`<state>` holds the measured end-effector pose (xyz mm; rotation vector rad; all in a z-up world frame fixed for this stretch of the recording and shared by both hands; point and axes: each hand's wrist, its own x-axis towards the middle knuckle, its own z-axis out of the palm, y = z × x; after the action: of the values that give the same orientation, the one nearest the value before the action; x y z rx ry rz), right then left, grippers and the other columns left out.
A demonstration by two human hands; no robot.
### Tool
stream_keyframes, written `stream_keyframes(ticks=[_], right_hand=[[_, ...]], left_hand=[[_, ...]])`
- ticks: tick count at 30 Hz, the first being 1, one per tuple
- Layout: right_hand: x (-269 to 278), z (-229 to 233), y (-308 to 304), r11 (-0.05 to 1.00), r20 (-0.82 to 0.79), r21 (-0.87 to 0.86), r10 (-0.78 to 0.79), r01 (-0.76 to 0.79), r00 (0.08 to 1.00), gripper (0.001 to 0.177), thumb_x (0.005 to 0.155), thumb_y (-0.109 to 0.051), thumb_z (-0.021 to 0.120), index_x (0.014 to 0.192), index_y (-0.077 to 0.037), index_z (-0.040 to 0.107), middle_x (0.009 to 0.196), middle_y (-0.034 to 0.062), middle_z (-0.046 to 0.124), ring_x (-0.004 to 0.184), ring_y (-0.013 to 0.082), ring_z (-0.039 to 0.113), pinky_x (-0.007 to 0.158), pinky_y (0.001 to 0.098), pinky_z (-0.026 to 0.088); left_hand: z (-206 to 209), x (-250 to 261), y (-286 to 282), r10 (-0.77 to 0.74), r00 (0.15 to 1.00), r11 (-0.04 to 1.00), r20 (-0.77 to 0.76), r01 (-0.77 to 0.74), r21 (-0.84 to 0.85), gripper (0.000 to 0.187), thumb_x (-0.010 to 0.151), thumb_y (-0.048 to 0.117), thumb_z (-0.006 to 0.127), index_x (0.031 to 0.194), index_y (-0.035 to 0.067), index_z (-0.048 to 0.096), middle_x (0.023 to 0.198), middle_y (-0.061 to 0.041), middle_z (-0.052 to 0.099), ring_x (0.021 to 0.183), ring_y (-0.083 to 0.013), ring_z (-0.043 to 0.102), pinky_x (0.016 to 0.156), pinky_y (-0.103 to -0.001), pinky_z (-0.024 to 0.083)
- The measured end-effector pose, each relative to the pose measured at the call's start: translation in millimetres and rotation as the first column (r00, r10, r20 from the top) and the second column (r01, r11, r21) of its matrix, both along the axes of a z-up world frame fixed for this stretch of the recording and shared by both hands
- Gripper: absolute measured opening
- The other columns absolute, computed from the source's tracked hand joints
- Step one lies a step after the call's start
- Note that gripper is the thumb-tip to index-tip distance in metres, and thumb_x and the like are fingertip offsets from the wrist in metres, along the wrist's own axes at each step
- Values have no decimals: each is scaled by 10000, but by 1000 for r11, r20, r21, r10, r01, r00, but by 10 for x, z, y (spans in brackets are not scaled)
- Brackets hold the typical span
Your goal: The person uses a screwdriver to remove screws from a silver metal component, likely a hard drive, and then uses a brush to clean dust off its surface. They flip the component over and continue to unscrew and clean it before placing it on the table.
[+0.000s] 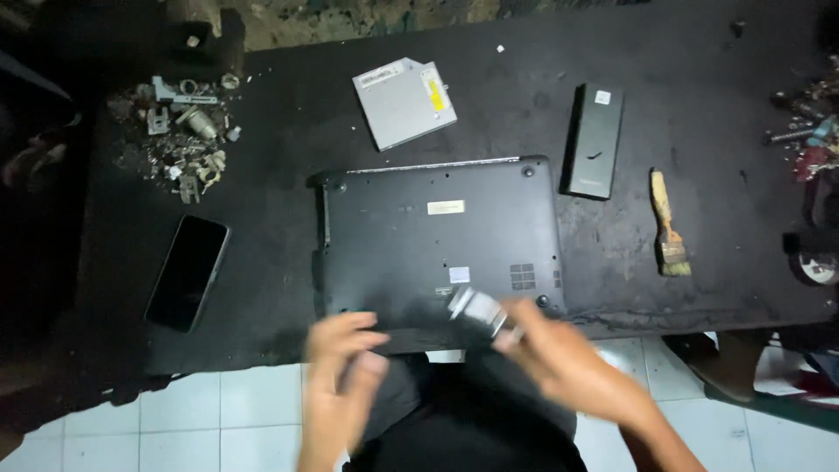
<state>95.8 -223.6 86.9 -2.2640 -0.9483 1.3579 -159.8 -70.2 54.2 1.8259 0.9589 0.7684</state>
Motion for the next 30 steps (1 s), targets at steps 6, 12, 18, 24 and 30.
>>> stream_keyframes(ticks=[6,12,18,24,30], right_hand=[[-5,28,-191,789,55,387,496,-476,867,199,1018,-285,643,1157,-173,555,1002,20,766,742,320,722,578,370,482],[973,-239,95,684,269,728,-209,-57,940,143,1016,-180,596,1084,-59,632,1069,70,643,983,210,631,878,339,507],[1583,-575,391,757,403,620,-532,206,744,457,1021,-340,673,1327,-26,548,1277,159,585,1139,288,611,888,432,508],[1863,-902,500,749,550,662,-514,31,658,245,1053,-199,755,895,-91,601,869,58,533,826,238,505,775,368,413],[2376,-892,674,457,-32,834,-519,309,854,101,1143,-24,368,1236,-61,353,1040,178,640,957,247,666,896,362,567]], left_hand=[[-70,481,-451,-756,654,551,-12,628,-550,375,986,356,632,1275,120,599,1254,-27,676,1157,-163,653,946,-294,459],[-299,455,-407,-664,743,474,80,501,-724,256,1045,245,554,1144,74,715,733,-17,650,682,-98,587,672,-235,522],[-251,280,-350,-590,807,480,-24,326,-815,232,1025,339,530,1023,138,647,914,2,734,732,-105,659,895,-249,484],[-300,194,-353,-560,826,480,-72,253,-840,262,1008,364,547,1026,128,658,885,-15,752,696,-127,687,850,-247,498],[-536,101,-484,-566,824,397,29,303,-866,254,1049,344,503,1041,116,615,906,-34,683,729,-143,644,794,-254,500]])
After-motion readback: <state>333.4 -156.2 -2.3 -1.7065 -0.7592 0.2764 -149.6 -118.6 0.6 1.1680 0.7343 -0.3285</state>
